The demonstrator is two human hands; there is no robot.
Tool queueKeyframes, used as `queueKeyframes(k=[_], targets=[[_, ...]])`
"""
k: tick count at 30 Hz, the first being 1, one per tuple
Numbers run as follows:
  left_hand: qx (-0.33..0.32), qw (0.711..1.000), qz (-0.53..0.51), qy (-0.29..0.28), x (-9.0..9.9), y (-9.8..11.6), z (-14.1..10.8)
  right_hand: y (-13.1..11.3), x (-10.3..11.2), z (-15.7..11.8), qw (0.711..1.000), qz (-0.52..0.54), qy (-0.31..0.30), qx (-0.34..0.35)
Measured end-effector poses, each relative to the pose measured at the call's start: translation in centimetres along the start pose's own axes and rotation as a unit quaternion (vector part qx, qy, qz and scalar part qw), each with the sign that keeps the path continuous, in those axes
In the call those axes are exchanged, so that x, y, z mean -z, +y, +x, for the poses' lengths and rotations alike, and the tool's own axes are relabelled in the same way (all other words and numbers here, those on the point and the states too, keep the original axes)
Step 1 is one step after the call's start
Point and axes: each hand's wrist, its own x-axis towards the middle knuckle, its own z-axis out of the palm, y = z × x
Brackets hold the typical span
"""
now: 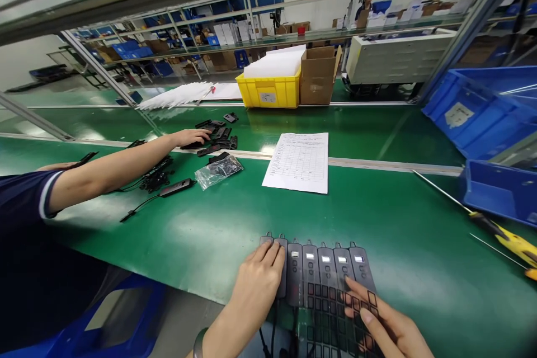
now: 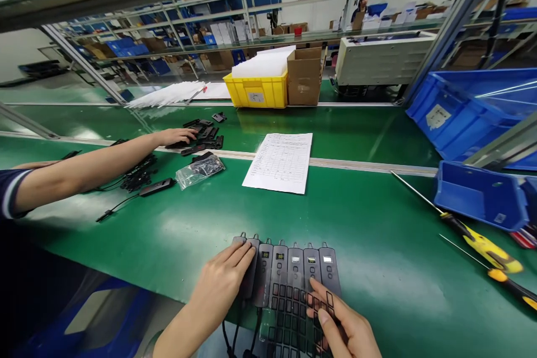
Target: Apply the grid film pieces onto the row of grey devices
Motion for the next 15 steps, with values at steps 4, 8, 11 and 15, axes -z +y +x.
queueKeyframes(k=[4,8,11,15], targets=[[0.061,0.961,-0.267,0.028,1.1,4.1,2.0,-0.6,-0.5,-0.2,0.995,-0.074,0.043,0.045],[0.049,0.898,-0.433,0.058,1.4,8.2,3.5,-1.2,-0.9,-0.4,0.946,-0.218,0.128,0.203],[0.048,0.896,-0.436,0.073,1.1,9.6,3.8,-1.7,-1.0,-0.4,0.881,-0.319,0.162,0.311],[0.049,0.892,-0.442,0.075,1.4,9.8,3.9,-2.5,-1.1,-0.3,0.841,-0.371,0.172,0.356]])
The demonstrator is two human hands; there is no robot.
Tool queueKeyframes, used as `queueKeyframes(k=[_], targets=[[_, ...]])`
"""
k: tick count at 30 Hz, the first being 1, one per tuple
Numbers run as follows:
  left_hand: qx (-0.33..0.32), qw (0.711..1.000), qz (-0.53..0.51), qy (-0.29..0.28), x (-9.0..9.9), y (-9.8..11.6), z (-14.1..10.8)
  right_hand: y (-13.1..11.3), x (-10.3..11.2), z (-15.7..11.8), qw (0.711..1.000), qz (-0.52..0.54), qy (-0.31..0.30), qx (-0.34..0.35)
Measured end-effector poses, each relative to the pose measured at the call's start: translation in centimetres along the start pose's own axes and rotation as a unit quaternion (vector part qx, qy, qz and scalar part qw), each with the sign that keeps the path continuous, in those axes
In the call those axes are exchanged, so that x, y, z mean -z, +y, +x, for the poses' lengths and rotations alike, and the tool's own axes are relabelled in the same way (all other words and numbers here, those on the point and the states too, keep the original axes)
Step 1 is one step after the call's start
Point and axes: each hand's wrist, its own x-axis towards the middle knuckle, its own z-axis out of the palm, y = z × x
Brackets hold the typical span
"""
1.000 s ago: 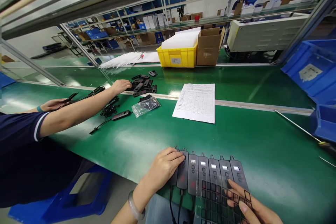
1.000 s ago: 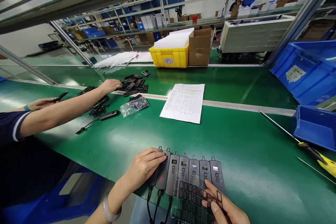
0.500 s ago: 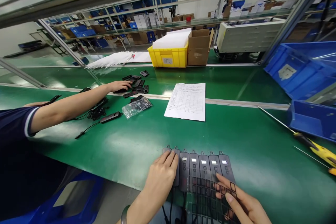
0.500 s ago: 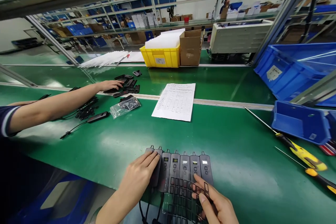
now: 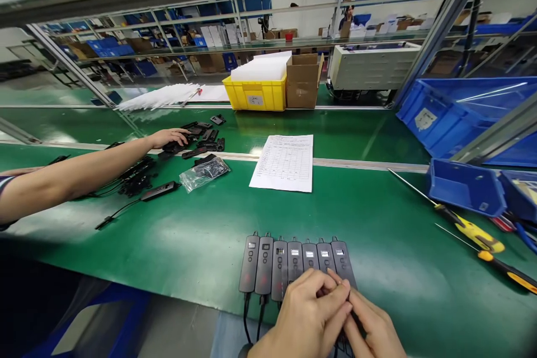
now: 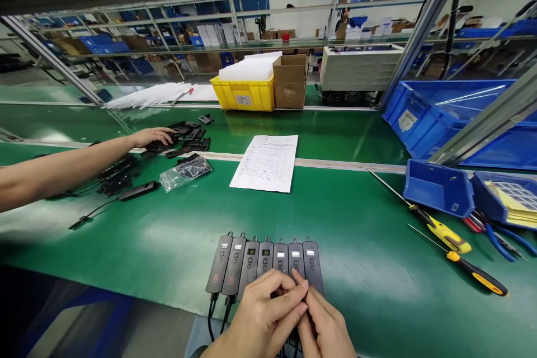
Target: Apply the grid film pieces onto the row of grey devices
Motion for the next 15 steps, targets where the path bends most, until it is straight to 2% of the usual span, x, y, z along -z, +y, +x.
queueKeyframes(k=[3,5,8,10,12,15], targets=[[0.043,0.997,-0.049,-0.033,0.8,-0.1,-0.1,0.2,-0.1,-0.2,0.999,0.024,-0.019,-0.021],[0.058,0.997,-0.044,-0.033,1.6,-1.0,-0.4,0.9,-0.3,-0.8,0.994,0.070,-0.038,-0.076],[0.028,0.996,0.089,0.013,3.3,-3.8,-1.1,2.0,-0.7,-1.9,0.960,0.179,-0.088,-0.199],[-0.003,0.979,0.205,0.017,4.5,-5.9,-1.7,2.3,-0.9,-2.3,0.929,0.233,-0.117,-0.262],[-0.024,0.963,0.268,-0.005,5.4,-7.6,-2.3,2.1,-0.9,-2.3,0.908,0.268,-0.100,-0.307],[-0.041,0.958,0.283,-0.029,6.2,-8.7,-2.7,1.5,-0.8,-2.1,0.892,0.280,-0.059,-0.349]])
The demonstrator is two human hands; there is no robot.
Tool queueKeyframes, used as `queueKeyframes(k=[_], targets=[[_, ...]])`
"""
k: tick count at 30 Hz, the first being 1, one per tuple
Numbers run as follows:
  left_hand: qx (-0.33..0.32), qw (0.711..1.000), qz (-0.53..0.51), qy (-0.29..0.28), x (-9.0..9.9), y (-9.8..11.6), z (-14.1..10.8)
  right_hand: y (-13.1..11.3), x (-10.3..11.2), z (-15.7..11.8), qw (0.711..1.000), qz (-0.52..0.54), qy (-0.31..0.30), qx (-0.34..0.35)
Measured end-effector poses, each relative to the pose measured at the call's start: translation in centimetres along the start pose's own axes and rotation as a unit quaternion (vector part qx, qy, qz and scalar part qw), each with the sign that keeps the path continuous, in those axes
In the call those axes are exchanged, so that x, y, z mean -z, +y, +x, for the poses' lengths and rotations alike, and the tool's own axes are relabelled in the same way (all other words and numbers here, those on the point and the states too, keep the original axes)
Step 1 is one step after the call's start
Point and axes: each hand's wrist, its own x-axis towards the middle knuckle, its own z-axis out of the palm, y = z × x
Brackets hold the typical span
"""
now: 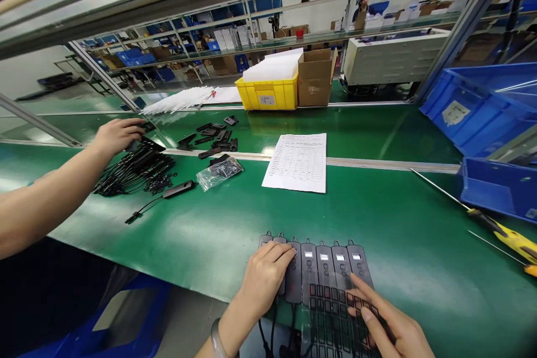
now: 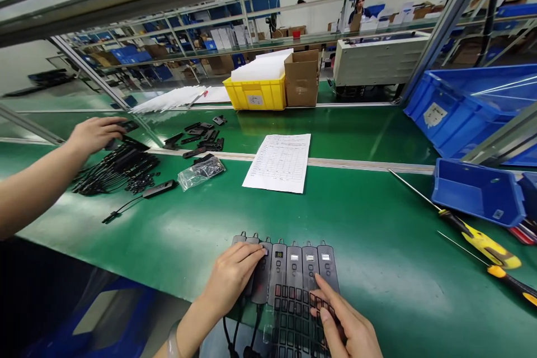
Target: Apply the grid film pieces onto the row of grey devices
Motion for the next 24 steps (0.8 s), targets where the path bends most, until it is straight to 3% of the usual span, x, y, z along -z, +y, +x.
queueKeyframes(k=[4,11,13,17,18,21,22,24], targets=[[-0.021,1.000,0.001,0.002,0.1,0.0,-0.1,0.6,0.2,0.2,0.996,-0.043,-0.073,-0.017],[-0.048,0.998,0.046,-0.022,0.5,0.5,0.4,1.2,0.5,0.2,0.995,-0.059,-0.076,-0.006],[-0.063,0.993,0.090,-0.032,0.6,1.0,0.5,0.2,0.0,-0.1,0.999,-0.027,-0.046,-0.005],[-0.064,0.981,0.173,-0.067,0.7,2.2,0.2,-2.0,-1.2,-0.8,0.993,0.064,0.096,0.009],[-0.048,0.984,0.157,-0.068,0.8,2.4,0.0,-2.1,-1.2,-0.8,0.993,0.075,0.093,0.005],[0.063,0.995,-0.030,-0.077,1.3,3.2,-0.3,-1.5,-0.5,-0.7,0.996,0.086,-0.023,-0.021],[0.119,0.981,-0.122,-0.095,1.4,3.5,-0.3,-1.0,-0.1,-0.7,0.994,0.090,-0.055,-0.023],[0.240,0.910,-0.305,-0.147,1.6,4.2,-0.1,-0.1,0.6,-0.7,0.992,0.101,-0.073,-0.008]])
